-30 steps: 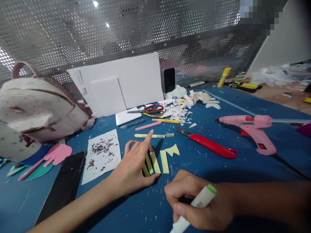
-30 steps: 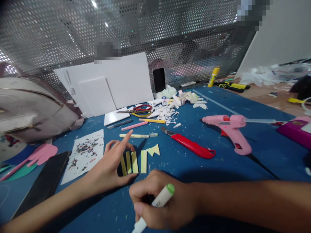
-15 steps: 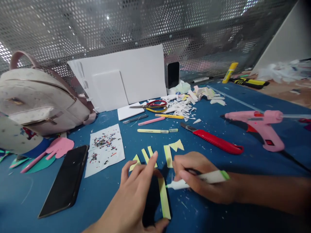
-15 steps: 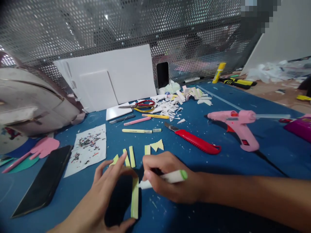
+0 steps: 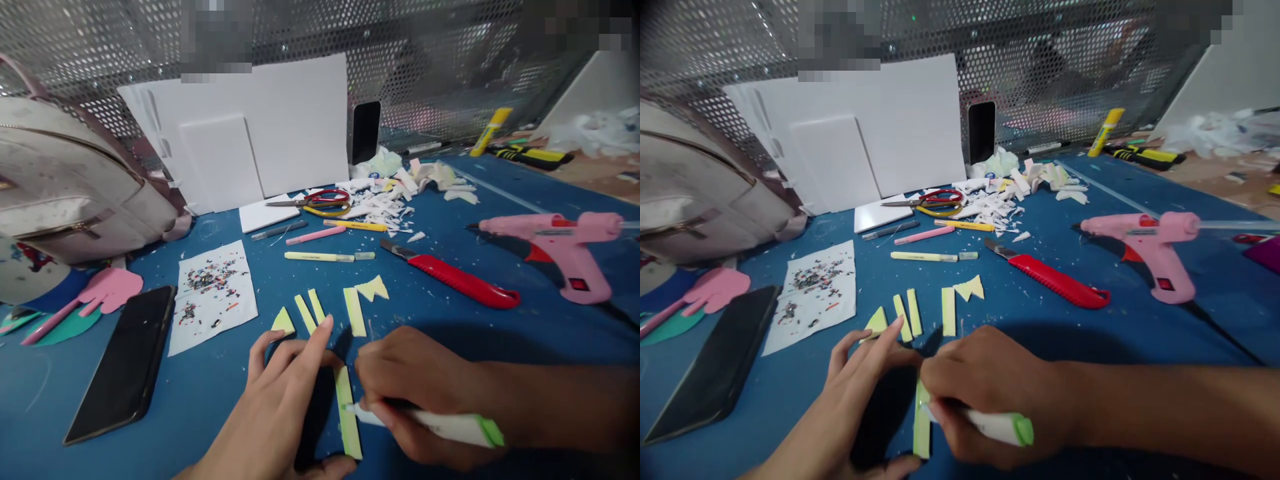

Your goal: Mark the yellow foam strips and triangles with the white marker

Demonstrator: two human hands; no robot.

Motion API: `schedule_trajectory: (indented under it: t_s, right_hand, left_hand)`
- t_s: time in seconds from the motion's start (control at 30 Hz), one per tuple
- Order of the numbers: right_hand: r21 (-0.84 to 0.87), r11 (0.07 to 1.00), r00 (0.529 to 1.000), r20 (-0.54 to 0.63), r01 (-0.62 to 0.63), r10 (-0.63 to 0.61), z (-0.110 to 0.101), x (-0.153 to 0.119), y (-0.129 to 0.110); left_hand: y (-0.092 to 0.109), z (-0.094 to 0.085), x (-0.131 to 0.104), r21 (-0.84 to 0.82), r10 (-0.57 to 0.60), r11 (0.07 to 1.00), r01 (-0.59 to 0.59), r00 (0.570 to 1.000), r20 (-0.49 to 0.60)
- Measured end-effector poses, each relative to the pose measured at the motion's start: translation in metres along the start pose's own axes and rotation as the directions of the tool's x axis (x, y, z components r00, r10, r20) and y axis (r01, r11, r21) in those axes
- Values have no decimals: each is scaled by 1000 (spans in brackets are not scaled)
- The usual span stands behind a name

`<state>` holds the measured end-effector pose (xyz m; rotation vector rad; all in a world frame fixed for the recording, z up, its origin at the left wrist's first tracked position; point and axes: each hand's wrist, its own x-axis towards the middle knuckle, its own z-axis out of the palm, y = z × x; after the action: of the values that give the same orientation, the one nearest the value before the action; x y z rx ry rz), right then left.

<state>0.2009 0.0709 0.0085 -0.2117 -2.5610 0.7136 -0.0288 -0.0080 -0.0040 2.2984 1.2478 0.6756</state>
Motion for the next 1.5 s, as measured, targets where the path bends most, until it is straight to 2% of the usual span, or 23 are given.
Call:
schedule_trajectory:
  t_s: [0.1, 0.23, 0.3, 0.47, 0.53, 0.67, 0.87, 0.93, 1.1, 1.27, 1.43, 1.5]
  right_hand:
    - [19, 1000, 1000, 20, 21, -21, -1, 0, -3]
    - [17, 994, 994, 16, -106, 105, -8, 3, -1]
    - [21, 992, 992, 24, -128, 127, -7, 3, 0]
    - [107, 993, 997, 37, 58, -62, 0, 0, -2]
    - [84, 996, 999, 28, 35, -37, -1, 0, -4]
    - [18, 995, 995, 34, -93, 93, -6, 3, -6]
    - [173, 979, 991, 57, 111, -122, 3, -1, -3]
    - [192, 975, 991, 49, 114, -126, 4, -1, -4]
    - [124, 992, 999, 50, -16, 10, 0, 0, -5]
    - [275, 957, 990, 78, 91, -117, 3, 0, -6]
    - [270, 960, 997, 11, -74, 73, -4, 2, -13]
    - [271, 959, 996, 7, -89, 90, -6, 2, -14]
  left_hand:
    - [1, 0, 1, 5, 3, 1000, -3, 1000, -12]
    - [0, 2, -2, -24, -2, 1000, 2, 1000, -24]
    - [0, 3, -4, -32, -3, 999, 2, 1000, -28]
    - [2, 2, -3, -8, 20, 1000, -20, 999, -44]
    - [3, 0, -1, 8, 13, 1000, -13, 999, -32]
    - [5, -4, 0, 55, -27, 998, 26, 999, 18]
    - [6, -9, 0, 112, 14, 994, -19, 999, 40]
    - [5, -8, 0, 112, 26, 993, -30, 999, 38]
    - [2, -5, -1, 101, 28, 994, -28, 1000, -2]
    - [5, -7, 1, 123, 15, 992, -19, 999, 39]
    - [7, -8, 1, 101, -12, 995, 8, 999, 39]
    - [7, -8, 1, 96, -17, 995, 14, 999, 36]
